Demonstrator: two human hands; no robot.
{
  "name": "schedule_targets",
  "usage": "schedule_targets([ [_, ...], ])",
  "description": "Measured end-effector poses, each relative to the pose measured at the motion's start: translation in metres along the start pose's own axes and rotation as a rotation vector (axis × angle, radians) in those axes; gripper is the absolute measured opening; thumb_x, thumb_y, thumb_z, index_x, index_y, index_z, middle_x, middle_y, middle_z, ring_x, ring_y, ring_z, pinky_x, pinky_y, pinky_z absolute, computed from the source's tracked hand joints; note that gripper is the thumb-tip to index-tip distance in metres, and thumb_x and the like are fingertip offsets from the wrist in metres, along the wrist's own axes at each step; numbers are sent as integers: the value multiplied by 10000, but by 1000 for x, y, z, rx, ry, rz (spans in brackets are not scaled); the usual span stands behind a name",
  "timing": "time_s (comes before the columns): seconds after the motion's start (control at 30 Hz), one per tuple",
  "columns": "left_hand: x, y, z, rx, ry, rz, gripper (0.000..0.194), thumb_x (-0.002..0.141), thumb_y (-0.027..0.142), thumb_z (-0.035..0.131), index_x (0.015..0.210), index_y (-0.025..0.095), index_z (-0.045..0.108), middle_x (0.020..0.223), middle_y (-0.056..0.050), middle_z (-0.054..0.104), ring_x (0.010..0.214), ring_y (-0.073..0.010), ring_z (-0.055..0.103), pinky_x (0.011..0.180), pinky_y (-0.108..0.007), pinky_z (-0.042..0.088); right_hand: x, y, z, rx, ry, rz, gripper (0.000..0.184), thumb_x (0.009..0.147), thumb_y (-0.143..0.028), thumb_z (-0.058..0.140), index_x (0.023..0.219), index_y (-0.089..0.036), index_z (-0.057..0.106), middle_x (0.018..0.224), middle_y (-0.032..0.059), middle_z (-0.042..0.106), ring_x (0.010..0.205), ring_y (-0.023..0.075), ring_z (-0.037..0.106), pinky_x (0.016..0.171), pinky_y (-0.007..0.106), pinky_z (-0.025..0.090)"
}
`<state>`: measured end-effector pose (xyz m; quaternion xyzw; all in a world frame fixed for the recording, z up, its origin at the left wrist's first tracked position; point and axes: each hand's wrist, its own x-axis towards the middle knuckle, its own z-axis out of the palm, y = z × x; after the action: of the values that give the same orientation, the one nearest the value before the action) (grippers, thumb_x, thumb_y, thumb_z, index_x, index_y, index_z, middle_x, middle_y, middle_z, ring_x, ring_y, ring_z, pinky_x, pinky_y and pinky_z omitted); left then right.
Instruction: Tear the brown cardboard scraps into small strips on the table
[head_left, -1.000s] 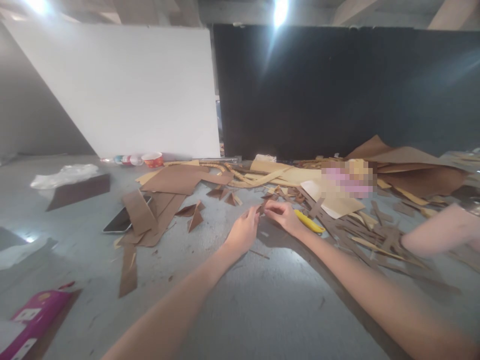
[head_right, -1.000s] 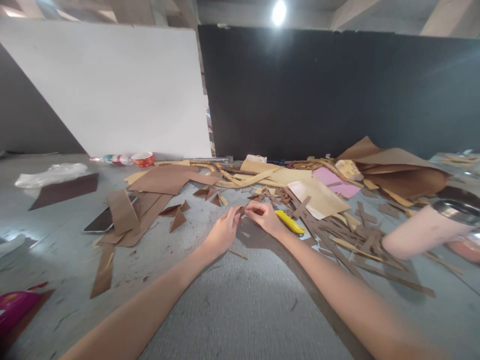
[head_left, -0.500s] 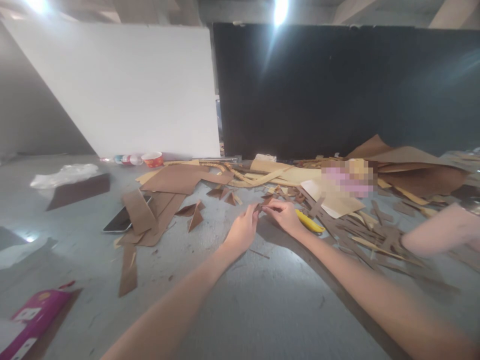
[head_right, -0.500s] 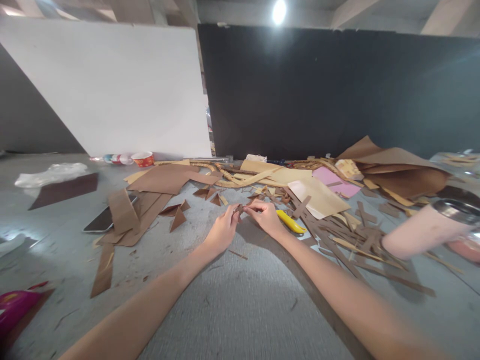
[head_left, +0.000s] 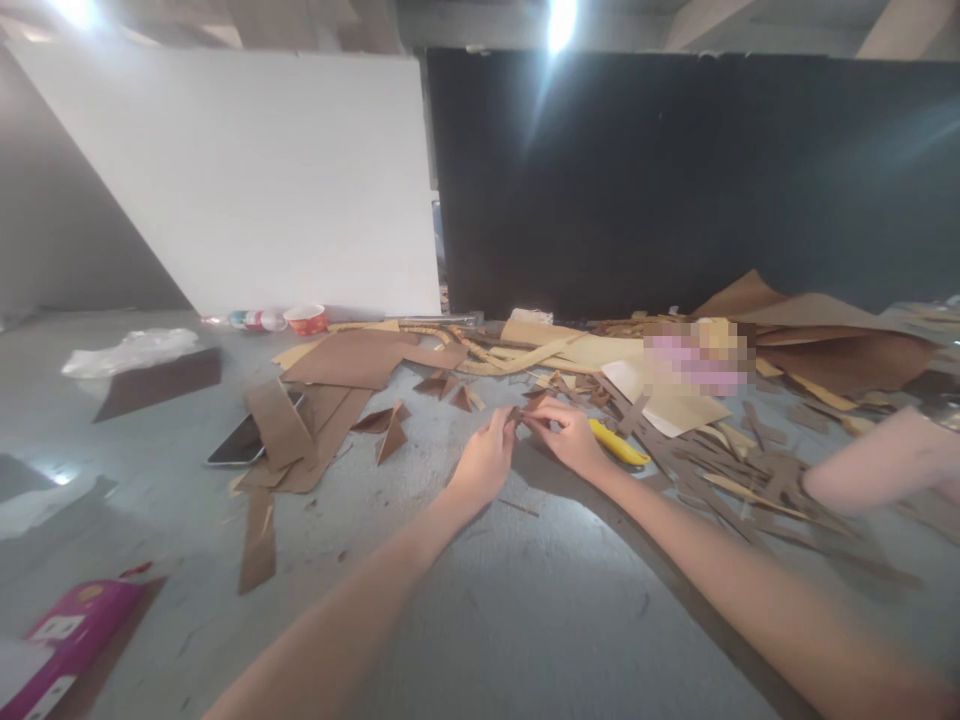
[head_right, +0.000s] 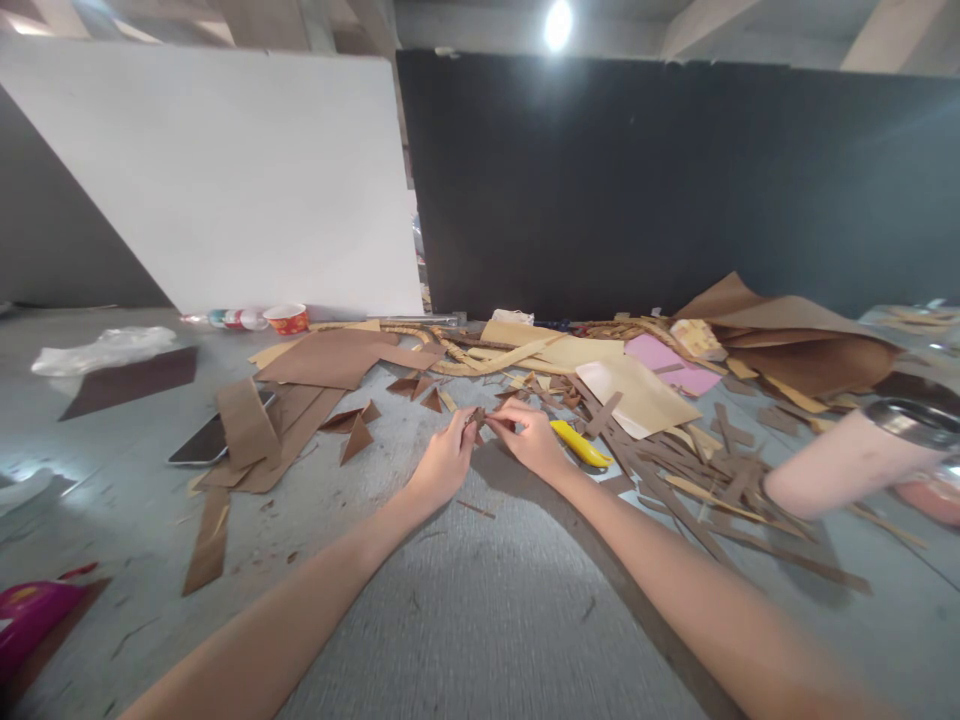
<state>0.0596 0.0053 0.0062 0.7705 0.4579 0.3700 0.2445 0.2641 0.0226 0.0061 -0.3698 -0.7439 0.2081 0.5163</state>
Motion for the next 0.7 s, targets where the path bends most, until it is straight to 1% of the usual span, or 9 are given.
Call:
schedule_targets([
  [0.1, 0, 1, 0, 13, -1, 3, 342, 1166, 287, 397, 1447, 214, 577, 1052, -103, 807, 1011, -258, 795, 912, -367, 589, 1, -2, -1, -30, 38, 0, 336, 1051, -519, 725, 924, -241, 867, 848, 72, 738, 817, 250, 676, 752, 385, 551],
  [0.3, 0, 1, 0, 4, -2, 13, 345, 1166, 289, 385, 1438, 213, 583, 1035, -101, 809, 977, -244, 794, 904, -355, 590, 1, 0, -1, -32, 35, 0, 321, 1049, -522, 720, 960, -246, 858, 862, 76, 734, 823, 255, 670, 743, 384, 562],
  [0.5, 0, -1, 0, -27, 2, 11, 346, 1168, 293, 377, 1441, 217, 577, 1008, -82, 806, 916, -226, 790, 858, -327, 586, -1, 1, 0, 10, -29, -17, 346, 1077, -528, 670, 1027, -256, 879, 919, 89, 751, 885, 270, 692, 784, 401, 574],
  [0.7, 0, 0, -2, -35, -3, 5, 340, 1173, 316, 376, 1434, 223, 573, 1024, -81, 806, 906, -219, 786, 832, -309, 572, -1, 1, -2, 27, -88, -30, 346, 1063, -542, 701, 1045, -251, 887, 821, 61, 669, 778, 239, 626, 726, 380, 535],
])
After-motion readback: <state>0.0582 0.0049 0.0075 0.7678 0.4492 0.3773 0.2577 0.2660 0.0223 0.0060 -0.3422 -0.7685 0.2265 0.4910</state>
